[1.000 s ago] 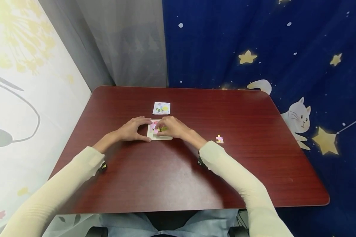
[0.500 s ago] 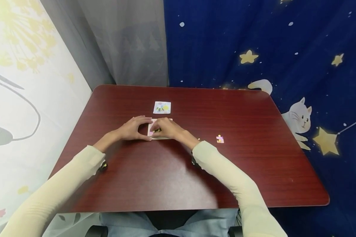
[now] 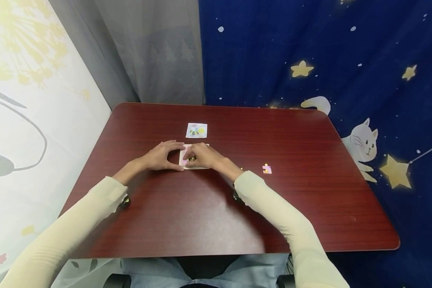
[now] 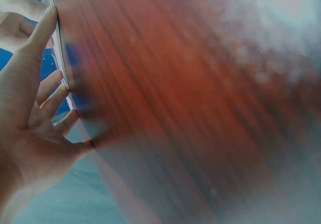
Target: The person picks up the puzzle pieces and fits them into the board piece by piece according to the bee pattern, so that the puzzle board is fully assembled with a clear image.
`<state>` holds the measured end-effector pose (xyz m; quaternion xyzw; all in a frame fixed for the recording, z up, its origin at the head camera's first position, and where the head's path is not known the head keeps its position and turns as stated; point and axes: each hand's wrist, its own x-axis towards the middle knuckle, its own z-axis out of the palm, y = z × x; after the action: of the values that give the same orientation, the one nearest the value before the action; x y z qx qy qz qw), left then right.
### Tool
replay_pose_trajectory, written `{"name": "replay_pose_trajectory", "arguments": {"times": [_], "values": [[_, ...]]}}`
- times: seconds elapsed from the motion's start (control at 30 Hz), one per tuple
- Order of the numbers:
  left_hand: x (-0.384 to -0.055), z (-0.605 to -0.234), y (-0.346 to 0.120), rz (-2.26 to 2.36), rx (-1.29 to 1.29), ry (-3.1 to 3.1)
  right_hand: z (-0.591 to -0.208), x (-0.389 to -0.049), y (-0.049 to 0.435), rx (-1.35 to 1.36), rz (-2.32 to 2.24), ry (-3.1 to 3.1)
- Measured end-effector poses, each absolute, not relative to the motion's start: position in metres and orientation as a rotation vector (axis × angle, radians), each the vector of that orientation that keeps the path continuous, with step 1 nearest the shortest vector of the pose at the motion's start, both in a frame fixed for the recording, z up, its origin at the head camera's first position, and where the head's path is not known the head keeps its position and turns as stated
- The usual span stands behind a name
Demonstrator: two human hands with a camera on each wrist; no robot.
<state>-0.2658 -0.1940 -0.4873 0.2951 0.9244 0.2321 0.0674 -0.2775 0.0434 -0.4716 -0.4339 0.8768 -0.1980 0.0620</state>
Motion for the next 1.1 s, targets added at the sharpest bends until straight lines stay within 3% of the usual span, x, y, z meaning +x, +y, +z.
{"name": "replay_pose_trajectory", "arguments": {"times": [1.1], "values": [[-0.266, -0.491, -0.194, 0.715, 0.903, 2.797, -0.476, -0.266, 0.040, -1.305, -0.417, 2.756]]}}
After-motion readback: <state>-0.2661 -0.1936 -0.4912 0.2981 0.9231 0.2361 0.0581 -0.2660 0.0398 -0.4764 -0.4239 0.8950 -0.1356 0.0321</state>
